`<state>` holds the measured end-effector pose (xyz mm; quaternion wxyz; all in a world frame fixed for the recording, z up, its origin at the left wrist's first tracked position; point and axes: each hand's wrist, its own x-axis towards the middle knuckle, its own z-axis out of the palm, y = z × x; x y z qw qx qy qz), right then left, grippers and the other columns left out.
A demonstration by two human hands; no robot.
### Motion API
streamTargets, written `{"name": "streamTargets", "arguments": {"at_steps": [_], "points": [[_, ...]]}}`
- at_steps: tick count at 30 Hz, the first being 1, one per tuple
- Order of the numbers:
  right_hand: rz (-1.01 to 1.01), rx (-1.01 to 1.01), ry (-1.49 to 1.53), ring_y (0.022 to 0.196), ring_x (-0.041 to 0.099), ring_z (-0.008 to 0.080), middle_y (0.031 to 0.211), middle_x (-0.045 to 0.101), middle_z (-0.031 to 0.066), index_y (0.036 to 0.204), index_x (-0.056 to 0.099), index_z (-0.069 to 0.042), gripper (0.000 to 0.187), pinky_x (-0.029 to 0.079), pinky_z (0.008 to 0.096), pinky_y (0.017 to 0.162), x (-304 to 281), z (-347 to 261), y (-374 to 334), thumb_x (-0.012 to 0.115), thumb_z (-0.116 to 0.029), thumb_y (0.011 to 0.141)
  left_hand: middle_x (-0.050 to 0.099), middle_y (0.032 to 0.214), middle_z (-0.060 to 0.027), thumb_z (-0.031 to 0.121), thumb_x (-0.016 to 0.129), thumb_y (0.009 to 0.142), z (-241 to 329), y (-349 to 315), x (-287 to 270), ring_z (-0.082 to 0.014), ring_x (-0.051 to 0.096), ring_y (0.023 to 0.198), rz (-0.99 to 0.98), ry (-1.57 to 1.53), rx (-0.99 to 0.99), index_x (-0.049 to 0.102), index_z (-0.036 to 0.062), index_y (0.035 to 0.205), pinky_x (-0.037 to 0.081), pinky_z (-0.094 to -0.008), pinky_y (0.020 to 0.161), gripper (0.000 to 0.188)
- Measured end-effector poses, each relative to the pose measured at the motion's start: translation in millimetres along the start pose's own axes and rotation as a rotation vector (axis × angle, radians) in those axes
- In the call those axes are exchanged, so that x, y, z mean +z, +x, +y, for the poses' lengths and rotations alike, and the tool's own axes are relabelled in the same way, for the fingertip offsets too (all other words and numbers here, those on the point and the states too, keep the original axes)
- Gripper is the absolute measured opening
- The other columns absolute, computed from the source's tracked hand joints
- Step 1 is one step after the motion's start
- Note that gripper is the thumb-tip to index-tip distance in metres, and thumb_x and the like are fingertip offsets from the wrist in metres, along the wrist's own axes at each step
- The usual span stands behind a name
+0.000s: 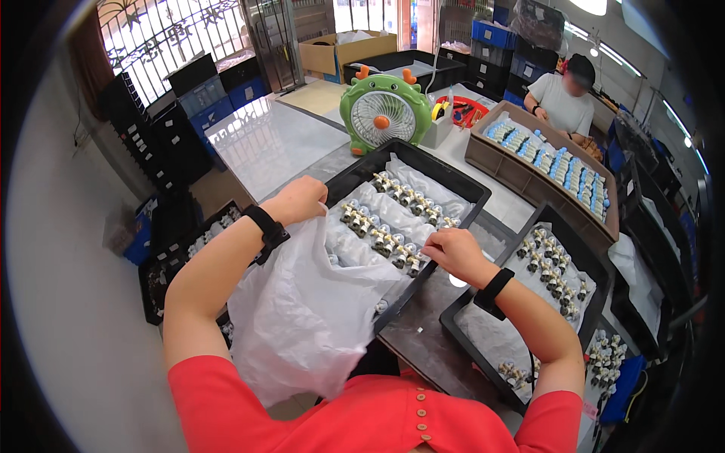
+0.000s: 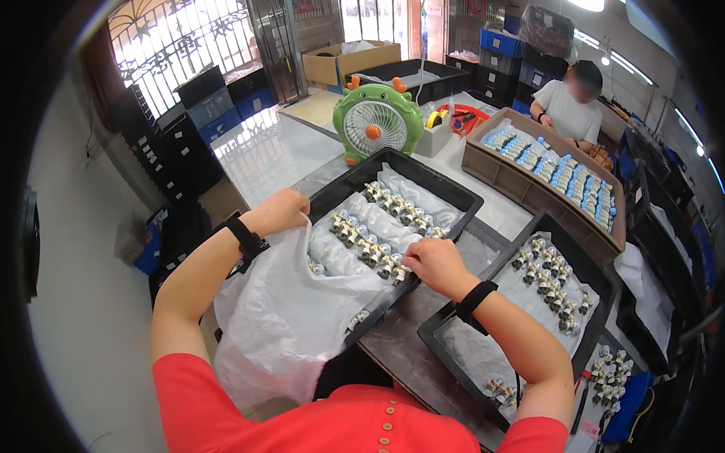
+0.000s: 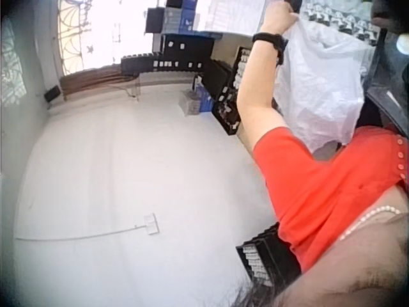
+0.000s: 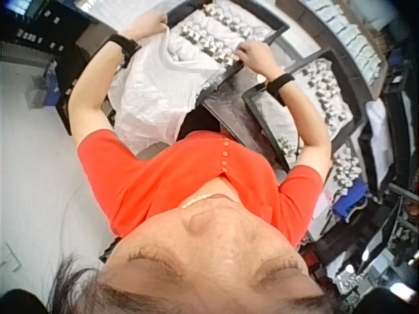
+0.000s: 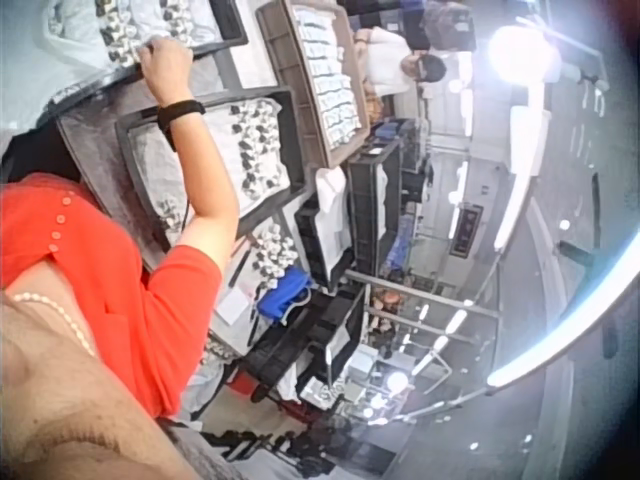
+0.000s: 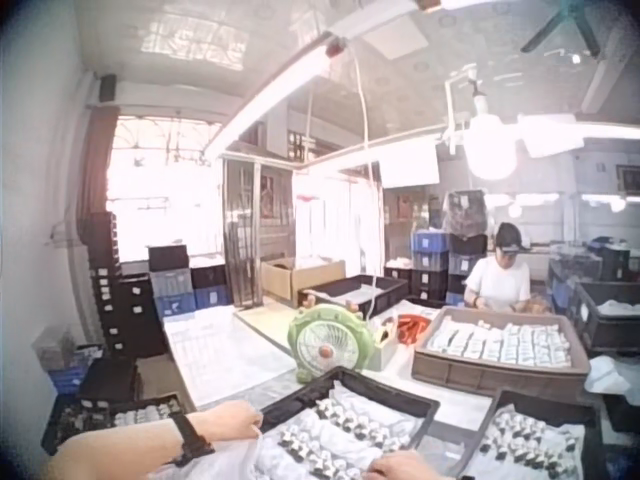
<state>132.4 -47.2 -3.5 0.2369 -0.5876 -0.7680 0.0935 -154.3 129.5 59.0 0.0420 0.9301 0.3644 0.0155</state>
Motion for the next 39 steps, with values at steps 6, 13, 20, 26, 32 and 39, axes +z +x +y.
{"name": "streamTargets", "arguments": {"at_steps": [6,13,20,26,32,39], "points": [[-0.015,0.099,0.311,0.078,0.061,0.0182,0.085,0.064,0.0102,0.1,0.062,0.0,0.029,0.049,0.0307,0.07,-3,-7,9,0.066,-0.024,0.083,0.061,0.079,-0.0202,0.024,0.058,0.079,-2,15,10,-0.0372,0.058,0.08,0.33,0.036,0.1,0.062,-0.0004,0.077,0.046,-0.0446,0.072,0.025],[-0.394,0.283,0.78,0.096,0.058,0.0178,0.112,0.058,0.0125,0.131,0.039,0.001,0.07,0.045,0.0287,0.083,-17,-62,24,0.062,-0.046,0.085,0.059,0.081,-0.0173,0.024,0.062,0.079,30,21,4,-0.0343,0.059,0.082,0.414,0.043,0.067,0.061,0.0017,0.078,0.048,-0.0429,0.072,0.023],[-0.345,0.536,1.032,0.094,0.056,0.0191,0.108,0.055,0.0154,0.13,0.034,0.006,0.081,0.045,0.0307,0.078,-7,-108,37,0.069,-0.043,0.076,0.059,0.084,-0.015,0.033,0.07,0.073,87,27,20,-0.0321,0.059,0.085,0.317,-0.12,0.149,0.062,0.0029,0.08,0.047,-0.0413,0.075,0.031],[-0.283,0.483,0.808,0.071,0.056,0.0109,0.083,0.062,0.0054,0.095,0.059,0.002,0.025,0.043,0.0248,0.059,23,-32,49,0.063,-0.011,0.074,0.059,0.087,-0.0144,0.022,0.074,0.069,62,48,16,-0.0321,0.057,0.09,0.291,-0.167,0.191,0.061,0.0035,0.084,0.046,-0.0398,0.078,0.028],[-0.139,0.429,0.679,0.078,0.06,0.0174,0.089,0.065,0.0112,0.096,0.061,0.003,0.022,0.048,0.0301,0.071,16,-14,50,0.057,-0.005,0.076,0.063,0.081,-0.0147,0.0,0.067,0.067,12,51,22,-0.0306,0.06,0.082,0.204,-0.262,0.114,0.064,0.0038,0.079,0.047,-0.0379,0.071,0.013],[-0.019,0.425,0.483,0.083,0.059,0.0262,0.086,0.061,0.0138,0.094,0.053,0.001,0.017,0.047,0.0342,0.073,13,-14,41,0.051,-0.002,0.078,0.065,0.078,-0.0119,0.002,0.067,0.069,-17,42,18,-0.0268,0.061,0.074,0.143,-0.432,-0.09,0.067,0.0038,0.086,0.048,-0.0368,0.066,0.017]]}}
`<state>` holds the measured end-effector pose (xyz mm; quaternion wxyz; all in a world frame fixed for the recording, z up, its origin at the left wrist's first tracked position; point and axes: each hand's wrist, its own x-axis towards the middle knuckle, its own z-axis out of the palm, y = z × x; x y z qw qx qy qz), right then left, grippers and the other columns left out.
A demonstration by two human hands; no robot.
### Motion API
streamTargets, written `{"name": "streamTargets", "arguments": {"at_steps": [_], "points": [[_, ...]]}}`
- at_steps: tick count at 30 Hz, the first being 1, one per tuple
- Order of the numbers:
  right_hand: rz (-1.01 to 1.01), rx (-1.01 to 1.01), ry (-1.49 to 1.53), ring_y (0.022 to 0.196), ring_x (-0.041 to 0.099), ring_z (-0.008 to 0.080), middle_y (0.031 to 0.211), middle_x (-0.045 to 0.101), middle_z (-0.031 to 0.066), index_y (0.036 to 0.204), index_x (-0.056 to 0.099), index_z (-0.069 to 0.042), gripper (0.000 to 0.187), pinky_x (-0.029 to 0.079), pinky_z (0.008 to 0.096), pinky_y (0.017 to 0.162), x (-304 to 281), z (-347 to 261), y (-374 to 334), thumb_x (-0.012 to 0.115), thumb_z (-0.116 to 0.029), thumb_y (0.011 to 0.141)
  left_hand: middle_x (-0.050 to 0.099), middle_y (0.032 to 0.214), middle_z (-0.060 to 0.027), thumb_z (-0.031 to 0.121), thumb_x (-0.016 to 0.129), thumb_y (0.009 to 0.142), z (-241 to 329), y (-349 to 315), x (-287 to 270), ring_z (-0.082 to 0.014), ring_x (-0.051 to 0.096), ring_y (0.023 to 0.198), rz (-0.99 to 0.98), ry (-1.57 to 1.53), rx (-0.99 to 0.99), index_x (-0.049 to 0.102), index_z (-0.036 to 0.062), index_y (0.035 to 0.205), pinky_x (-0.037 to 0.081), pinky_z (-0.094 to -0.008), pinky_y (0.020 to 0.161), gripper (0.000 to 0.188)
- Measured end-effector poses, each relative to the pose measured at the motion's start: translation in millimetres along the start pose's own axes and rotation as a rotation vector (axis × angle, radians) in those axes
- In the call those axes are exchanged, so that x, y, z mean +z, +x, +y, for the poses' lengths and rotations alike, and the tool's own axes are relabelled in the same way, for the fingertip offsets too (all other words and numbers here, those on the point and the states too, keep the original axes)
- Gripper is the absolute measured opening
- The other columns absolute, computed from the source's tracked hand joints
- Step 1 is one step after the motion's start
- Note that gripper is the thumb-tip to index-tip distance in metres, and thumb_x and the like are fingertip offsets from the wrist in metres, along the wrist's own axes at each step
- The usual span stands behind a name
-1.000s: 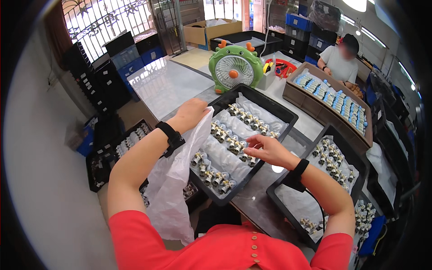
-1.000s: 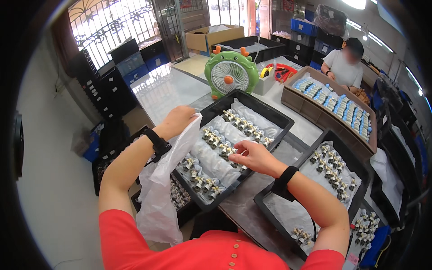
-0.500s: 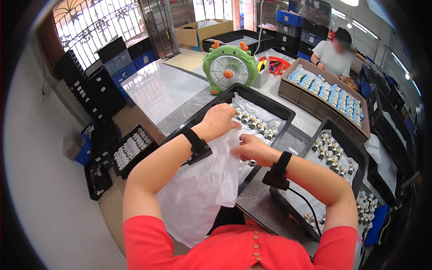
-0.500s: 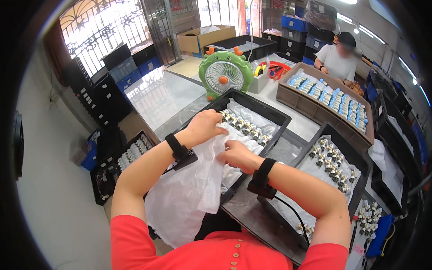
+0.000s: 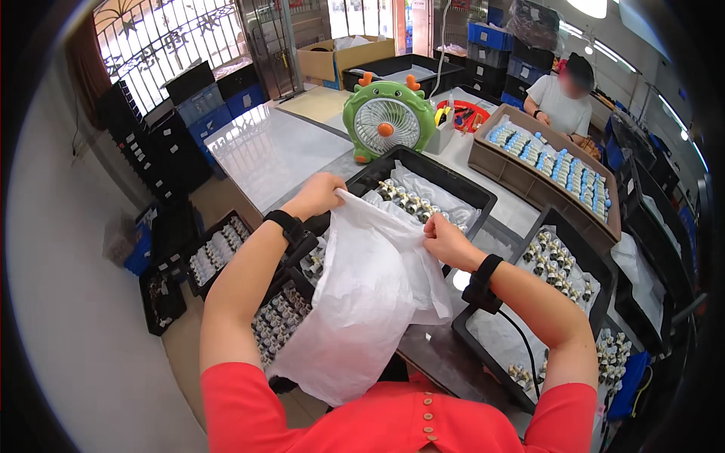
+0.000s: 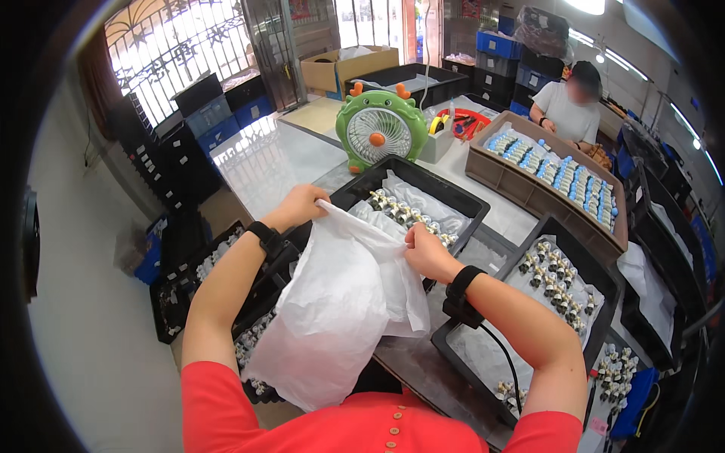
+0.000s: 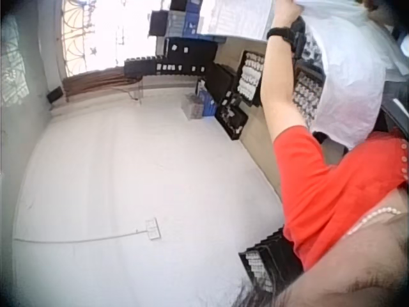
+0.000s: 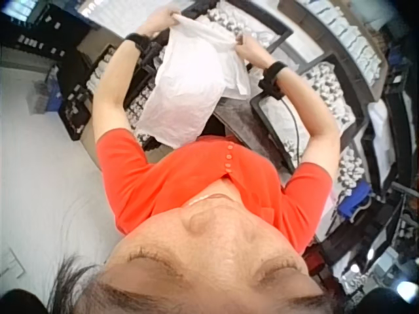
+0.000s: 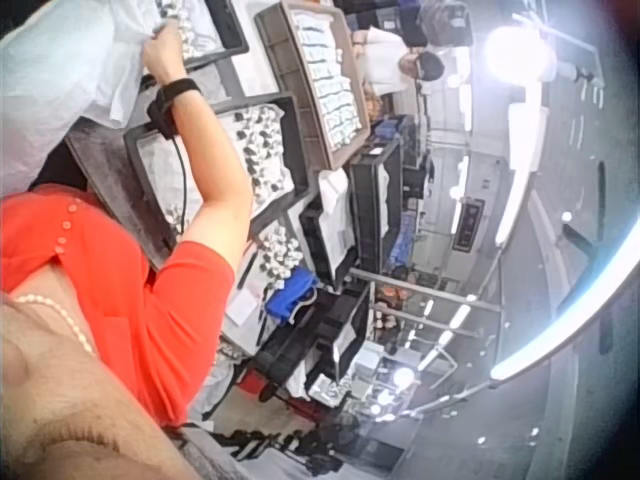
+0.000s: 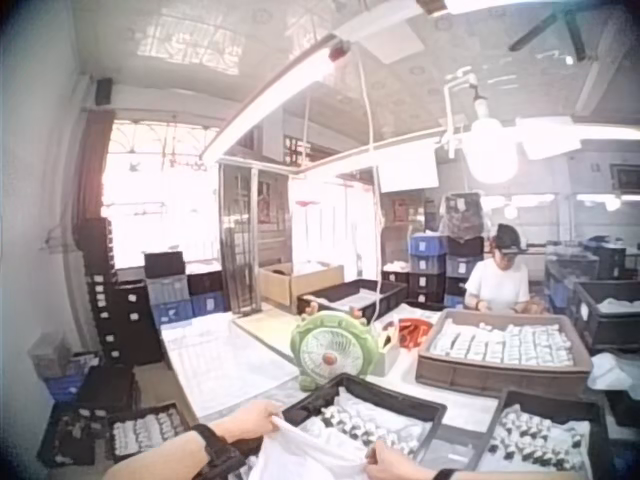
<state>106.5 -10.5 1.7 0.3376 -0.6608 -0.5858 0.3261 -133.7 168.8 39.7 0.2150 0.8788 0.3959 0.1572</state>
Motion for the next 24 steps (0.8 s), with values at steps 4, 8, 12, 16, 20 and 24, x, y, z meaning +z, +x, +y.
{"name": "streamTargets", "arguments": {"at_steps": [4,8,12,16,20,24], "points": [[-0.038,-0.134,-0.161,0.084,0.058,0.0312,0.086,0.059,0.0176,0.092,0.054,-0.001,0.015,0.047,0.0358,0.075,1,-5,-1,0.055,-0.007,0.078,0.059,0.067,-0.0032,0.0,0.062,0.077,2,-6,-16,-0.0073,0.05,0.049,-0.069,-0.552,-0.366,0.065,0.0008,0.087,0.038,-0.0226,0.042,0.011],[-0.1,-0.328,-0.393,0.09,0.058,0.0333,0.094,0.06,0.0203,0.1,0.057,0.0,0.035,0.047,0.0383,0.079,11,-11,-6,0.062,-0.029,0.081,0.058,0.07,-0.0025,-0.004,0.056,0.079,9,-8,-21,-0.0034,0.046,0.048,-0.109,-0.771,-0.466,0.062,0.0003,0.097,0.033,-0.0162,0.038,0.019],[-0.156,-0.203,-0.245,0.103,0.054,0.037,0.113,0.053,0.025,0.117,0.051,0.005,0.076,0.045,0.0404,0.087,24,-31,-21,0.067,-0.055,0.073,0.06,0.073,-0.003,-0.005,0.051,0.081,-2,-7,-20,-0.0034,0.047,0.048,-0.106,-0.871,-0.46,0.06,0.0001,0.102,0.034,-0.0166,0.038,0.024],[-0.3,-0.3,-0.501,0.111,0.05,0.0401,0.126,0.045,0.0282,0.126,0.043,0.006,0.074,0.042,0.0409,0.093,29,-46,-43,0.068,-0.041,0.074,0.062,0.076,-0.0036,-0.006,0.048,0.081,-7,-5,-24,-0.0034,0.047,0.048,-0.064,-0.936,-0.437,0.059,0.0004,0.104,0.035,-0.0166,0.038,0.027],[-0.546,-0.175,-0.494,0.084,0.063,0.0323,0.095,0.065,0.0175,0.097,0.063,0.001,0.034,0.05,0.0387,0.073,29,-20,-26,0.064,-0.018,0.068,0.062,0.078,-0.0035,-0.006,0.048,0.081,-13,-11,-40,-0.0037,0.048,0.047,-0.032,-0.919,-0.34,0.06,0.0019,0.101,0.035,-0.0176,0.039,0.024],[-0.368,-0.157,-0.22,0.076,0.065,0.0267,0.079,0.067,0.0128,0.085,0.066,-0.001,0.02,0.051,0.0347,0.069,26,-22,-23,0.062,-0.017,0.074,0.062,0.076,-0.0014,-0.004,0.052,0.082,-30,-15,-42,-0.003,0.048,0.05,0.016,-0.907,-0.33,0.062,0.0045,0.098,0.036,-0.0176,0.041,0.021]]}}
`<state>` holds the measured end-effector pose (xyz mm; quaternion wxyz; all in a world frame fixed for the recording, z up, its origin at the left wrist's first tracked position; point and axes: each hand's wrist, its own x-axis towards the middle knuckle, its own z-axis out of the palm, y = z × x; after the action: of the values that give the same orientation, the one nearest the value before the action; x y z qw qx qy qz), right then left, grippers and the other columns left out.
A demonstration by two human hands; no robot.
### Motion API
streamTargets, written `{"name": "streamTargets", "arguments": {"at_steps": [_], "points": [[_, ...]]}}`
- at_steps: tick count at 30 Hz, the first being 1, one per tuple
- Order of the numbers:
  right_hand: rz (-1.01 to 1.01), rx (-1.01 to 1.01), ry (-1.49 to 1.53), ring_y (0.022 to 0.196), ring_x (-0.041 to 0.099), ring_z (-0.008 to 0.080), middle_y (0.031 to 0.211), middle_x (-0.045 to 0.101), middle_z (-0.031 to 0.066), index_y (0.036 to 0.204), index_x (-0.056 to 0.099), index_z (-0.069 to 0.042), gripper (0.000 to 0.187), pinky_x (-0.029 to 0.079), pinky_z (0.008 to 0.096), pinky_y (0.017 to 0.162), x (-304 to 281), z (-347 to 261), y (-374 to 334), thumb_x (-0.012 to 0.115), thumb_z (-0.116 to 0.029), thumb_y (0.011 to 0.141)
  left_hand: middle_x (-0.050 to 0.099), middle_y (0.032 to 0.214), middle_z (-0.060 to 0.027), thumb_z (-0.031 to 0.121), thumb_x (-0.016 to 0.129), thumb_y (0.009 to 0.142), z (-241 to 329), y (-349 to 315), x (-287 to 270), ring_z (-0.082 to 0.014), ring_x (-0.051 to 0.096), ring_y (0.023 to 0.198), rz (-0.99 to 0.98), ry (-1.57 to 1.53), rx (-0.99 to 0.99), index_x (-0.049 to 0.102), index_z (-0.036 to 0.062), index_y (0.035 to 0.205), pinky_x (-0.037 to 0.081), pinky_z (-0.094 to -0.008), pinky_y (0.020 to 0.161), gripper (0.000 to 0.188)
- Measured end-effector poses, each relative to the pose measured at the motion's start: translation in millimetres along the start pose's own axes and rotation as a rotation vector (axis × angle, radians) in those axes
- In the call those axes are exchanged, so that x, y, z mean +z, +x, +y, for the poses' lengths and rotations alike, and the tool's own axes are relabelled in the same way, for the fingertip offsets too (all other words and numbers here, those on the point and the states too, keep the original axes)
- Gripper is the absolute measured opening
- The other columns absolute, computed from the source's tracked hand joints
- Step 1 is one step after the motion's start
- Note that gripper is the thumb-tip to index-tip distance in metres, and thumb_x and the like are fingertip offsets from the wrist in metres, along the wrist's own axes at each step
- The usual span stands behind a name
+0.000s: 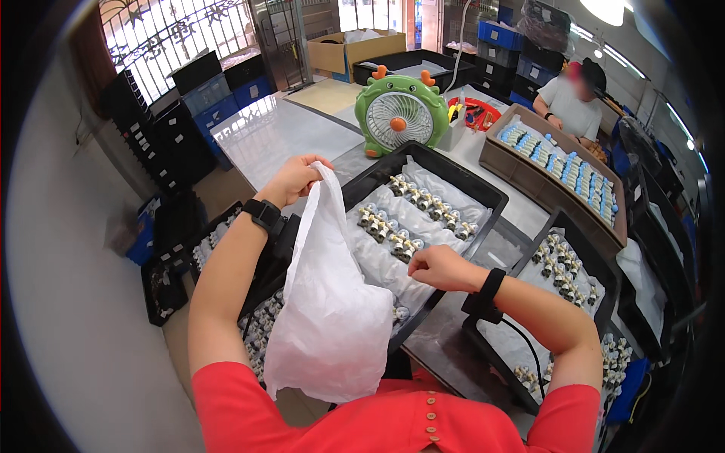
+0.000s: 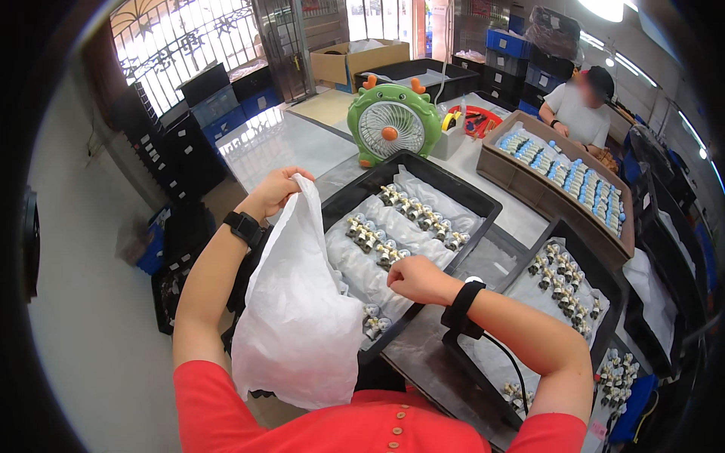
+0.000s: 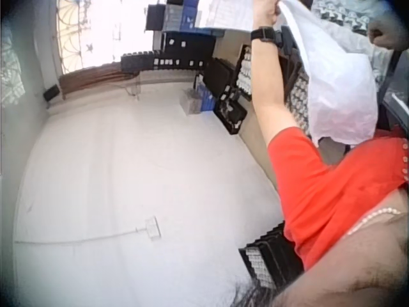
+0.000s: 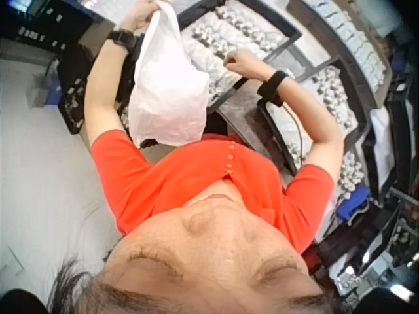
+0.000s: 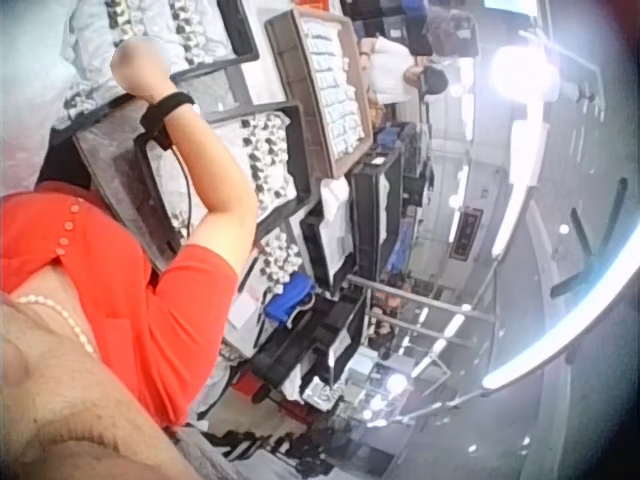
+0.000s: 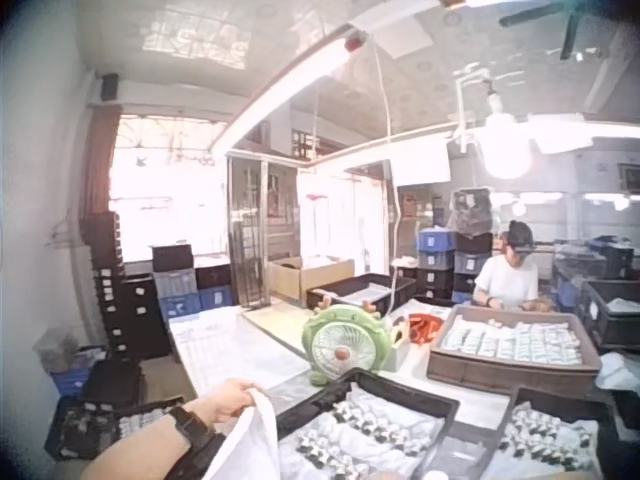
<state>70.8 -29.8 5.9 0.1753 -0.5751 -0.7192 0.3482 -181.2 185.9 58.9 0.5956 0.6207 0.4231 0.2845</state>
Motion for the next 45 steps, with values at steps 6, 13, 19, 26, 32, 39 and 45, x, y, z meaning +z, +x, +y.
{"name": "streamTargets", "arguments": {"at_steps": [6,13,19,26,32,39,45], "points": [[-0.171,0.087,0.147,0.102,0.059,0.0285,0.115,0.058,0.0209,0.124,0.048,0.004,0.066,0.048,0.0334,0.083,8,-42,0,0.066,-0.04,0.079,0.064,0.082,-0.0079,-0.004,0.056,0.083,-2,-2,-11,-0.0155,0.064,0.069,-0.093,-0.017,0.081,0.058,-0.0004,0.099,0.054,-0.0281,0.062,0.017],[-0.252,-0.011,0.384,0.089,0.061,0.0217,0.103,0.063,0.0148,0.113,0.057,0.0,0.051,0.048,0.0304,0.073,55,-50,23,0.068,-0.034,0.077,0.065,0.085,-0.0134,-0.001,0.058,0.086,23,-23,16,-0.0198,0.066,0.073,-0.18,-0.247,0.14,0.055,0.0013,0.1,0.056,-0.0314,0.064,0.015],[-0.163,0.063,0.285,0.077,0.059,0.0149,0.085,0.065,0.0073,0.095,0.066,-0.002,0.026,0.047,0.0289,0.067,42,-29,20,0.063,-0.023,0.079,0.066,0.093,-0.0155,0.0,0.052,0.088,13,-25,-7,-0.0204,0.066,0.078,-0.05,-0.292,0.057,0.052,0.0027,0.101,0.055,-0.0305,0.067,0.014],[-0.129,0.034,0.844,0.115,0.049,0.0244,0.128,0.048,0.0211,0.131,0.039,0.005,0.071,0.039,0.0304,0.095,45,-32,27,0.066,-0.037,0.081,0.062,0.094,-0.0067,0.005,0.052,0.09,11,-23,17,-0.0151,0.062,0.08,-0.142,-0.397,0.111,0.054,0.0057,0.104,0.053,-0.0278,0.071,0.014],[-0.349,-0.037,0.823,0.114,0.048,0.012,0.125,0.053,0.0097,0.131,0.042,0.003,0.054,0.037,0.0295,0.098,31,-61,9,0.063,-0.018,0.086,0.063,0.092,-0.0075,0.008,0.053,0.09,35,-35,39,-0.0161,0.063,0.081,-0.264,-0.43,0.142,0.054,0.003,0.101,0.053,-0.0295,0.073,0.012],[-0.236,-0.247,1.058,0.119,0.046,0.0173,0.129,0.049,0.0084,0.137,0.035,0.0,0.064,0.032,0.034,0.103,28,-70,23,0.065,-0.02,0.083,0.063,0.092,-0.0078,0.009,0.058,0.088,41,-50,27,-0.0165,0.063,0.083,-0.347,-0.466,0.2,0.054,0.0015,0.106,0.053,-0.0317,0.074,0.02],[-0.192,-0.161,1.079,0.096,0.054,0.0098,0.1,0.061,0.0011,0.111,0.056,-0.001,0.027,0.041,0.0264,0.088,40,-60,38,0.059,-0.013,0.087,0.061,0.102,-0.0078,-0.002,0.067,0.078,47,-64,47,-0.0164,0.061,0.092,-0.355,-0.396,0.246,0.05,0.0025,0.119,0.051,-0.0304,0.079,0.045]]}}
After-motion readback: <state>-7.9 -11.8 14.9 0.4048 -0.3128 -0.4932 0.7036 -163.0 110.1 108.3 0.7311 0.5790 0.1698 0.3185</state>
